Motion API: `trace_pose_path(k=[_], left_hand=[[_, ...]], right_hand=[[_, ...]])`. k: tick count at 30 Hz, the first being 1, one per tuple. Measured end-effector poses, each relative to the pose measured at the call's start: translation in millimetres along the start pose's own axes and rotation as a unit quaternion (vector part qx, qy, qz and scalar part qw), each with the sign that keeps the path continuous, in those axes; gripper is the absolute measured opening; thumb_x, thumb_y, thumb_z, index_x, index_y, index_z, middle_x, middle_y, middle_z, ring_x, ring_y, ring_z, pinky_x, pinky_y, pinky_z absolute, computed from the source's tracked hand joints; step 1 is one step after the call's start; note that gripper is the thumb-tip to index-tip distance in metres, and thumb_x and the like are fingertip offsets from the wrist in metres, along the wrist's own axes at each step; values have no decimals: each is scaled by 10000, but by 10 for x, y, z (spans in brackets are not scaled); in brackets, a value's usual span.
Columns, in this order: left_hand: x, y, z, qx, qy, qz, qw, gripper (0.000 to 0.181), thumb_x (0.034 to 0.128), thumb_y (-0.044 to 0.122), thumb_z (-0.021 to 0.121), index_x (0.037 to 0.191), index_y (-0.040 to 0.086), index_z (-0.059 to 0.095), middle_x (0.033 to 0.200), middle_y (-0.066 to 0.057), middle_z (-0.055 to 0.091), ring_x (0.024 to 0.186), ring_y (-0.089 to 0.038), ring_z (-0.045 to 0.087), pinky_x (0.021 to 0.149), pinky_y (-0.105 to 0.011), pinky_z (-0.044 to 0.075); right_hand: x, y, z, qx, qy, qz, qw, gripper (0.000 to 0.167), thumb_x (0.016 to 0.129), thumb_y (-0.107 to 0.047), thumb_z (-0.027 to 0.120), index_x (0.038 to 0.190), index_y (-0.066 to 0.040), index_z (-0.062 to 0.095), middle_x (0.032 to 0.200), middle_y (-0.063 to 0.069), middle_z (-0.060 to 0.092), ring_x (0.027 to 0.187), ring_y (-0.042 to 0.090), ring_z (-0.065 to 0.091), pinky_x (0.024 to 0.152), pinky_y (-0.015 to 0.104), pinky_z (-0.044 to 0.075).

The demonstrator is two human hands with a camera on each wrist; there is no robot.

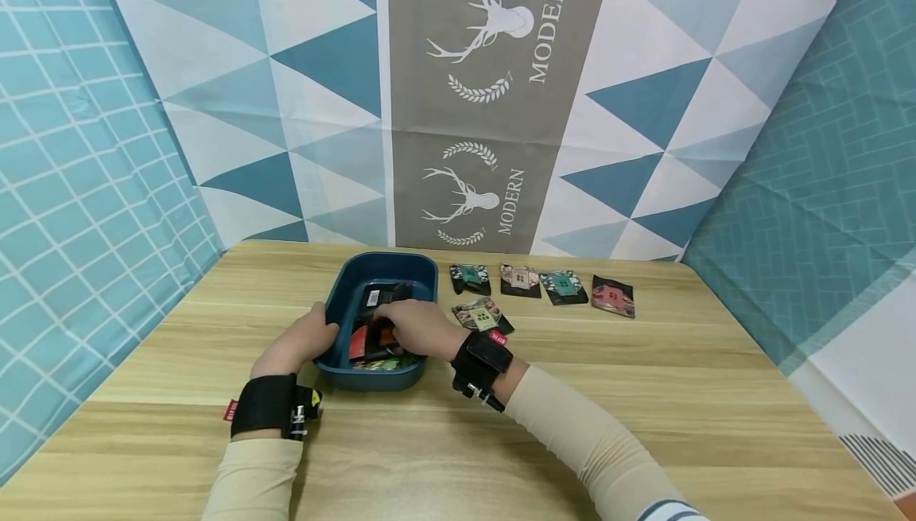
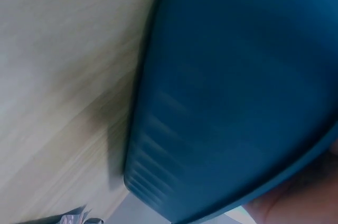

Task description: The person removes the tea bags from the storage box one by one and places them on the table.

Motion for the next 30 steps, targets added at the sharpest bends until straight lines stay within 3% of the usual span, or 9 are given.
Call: trace_pose_path(k=[4,12,22,28,30], left_hand=[[-23,32,-4,21,-28,-52,10000,553,951,110,276,1364,-213,103,1364,-430,270,1085,-398,430,940,-519,388],[-39,53,-6,53,-36,-50,10000,557,951,114,274,1366,-213,100,1357,-426,279,1060,-391,434,924,-508,395],[-34,28,10,65,8,-5,10000,545,958,111,279,1359,-217,110,1340,-433,295,1040,-391,451,908,-510,407],[-25,29,2,86,45,8,10000,550,954,115,284,1362,-214,117,1355,-429,289,1067,-396,452,922,-519,406],[-20,31,-4,95,65,-13,9999,551,950,114,290,1362,-211,125,1352,-424,295,1064,-395,452,916,-516,409]], right_hand=[[-12,31,-49,177,284,55,9994,368,941,-55,484,1267,-194,587,1168,-2,655,1009,125,615,754,216,491],[-55,49,-183,37,739,-54,9972,346,967,-81,442,1260,-198,585,1131,-11,673,932,97,629,757,199,493],[-127,18,-357,351,771,-78,9964,352,969,-66,445,1284,-162,569,1198,10,642,948,111,621,793,201,493],[-286,-23,-576,495,918,-260,9942,350,979,-57,418,1288,-142,557,1225,34,623,971,142,621,832,229,478],[-353,-21,-655,506,974,-236,9937,349,982,-60,414,1293,-137,550,1221,38,623,934,150,621,781,238,468]])
Point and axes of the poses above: each hand's wrist, its own x-axis towards the middle knuckle, its own z-axis out of the palm, y = z × x, the point moved 6 cm from there along x, towards the middle knuckle
